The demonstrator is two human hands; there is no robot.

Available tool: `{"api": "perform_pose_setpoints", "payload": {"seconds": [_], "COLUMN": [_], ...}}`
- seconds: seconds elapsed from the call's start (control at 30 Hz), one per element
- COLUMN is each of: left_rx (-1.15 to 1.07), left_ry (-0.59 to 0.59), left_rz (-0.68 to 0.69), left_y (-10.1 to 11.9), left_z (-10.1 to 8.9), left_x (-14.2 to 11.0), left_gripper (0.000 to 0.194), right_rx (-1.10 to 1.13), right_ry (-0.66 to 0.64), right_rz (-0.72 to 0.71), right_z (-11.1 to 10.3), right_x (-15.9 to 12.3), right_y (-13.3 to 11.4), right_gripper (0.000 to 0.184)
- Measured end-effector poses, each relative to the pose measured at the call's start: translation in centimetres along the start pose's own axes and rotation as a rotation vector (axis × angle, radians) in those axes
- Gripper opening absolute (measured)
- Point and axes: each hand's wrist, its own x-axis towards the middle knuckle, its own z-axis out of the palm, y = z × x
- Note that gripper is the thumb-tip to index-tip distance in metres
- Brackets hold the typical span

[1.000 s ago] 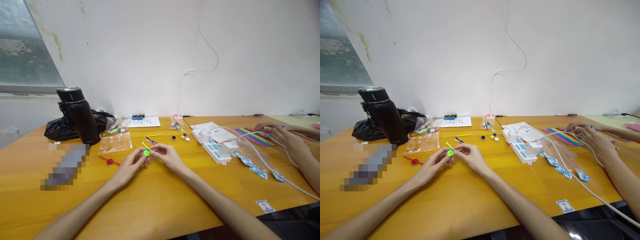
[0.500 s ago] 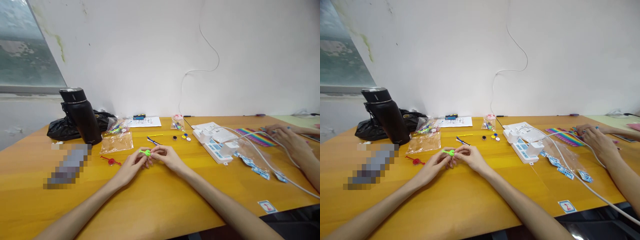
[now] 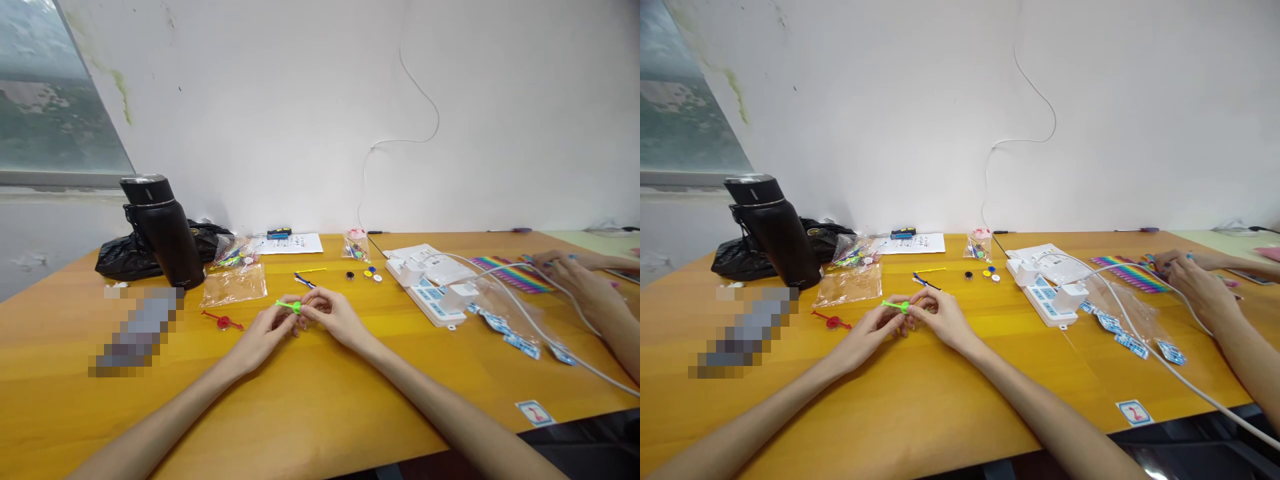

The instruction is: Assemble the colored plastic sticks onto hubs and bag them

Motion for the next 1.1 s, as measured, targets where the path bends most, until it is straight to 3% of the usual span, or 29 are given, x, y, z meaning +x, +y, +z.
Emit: {"api": "perform_pose_setpoints", "payload": {"seconds": [0.93, 1.1], "left_rx": [0.027, 0.018], "left_ry": [0.057, 0.052], "left_rz": [-0.007, -0.041], "left_y": [0.01, 0.53], "left_z": [-0.3, -0.09], "left_x": [-0.1, -0.27], "left_gripper": [0.04, 0.042], "right_rx": [-0.057, 0.061], "right_ry": [-0.045, -0.154], "right_rz": [0.008, 0.064], "right_z": [0.22, 0.37], "right_x": [-0.3, -0.38], "right_y": [-0.57, -0.46], "right_gripper": [0.038, 0.041]}}
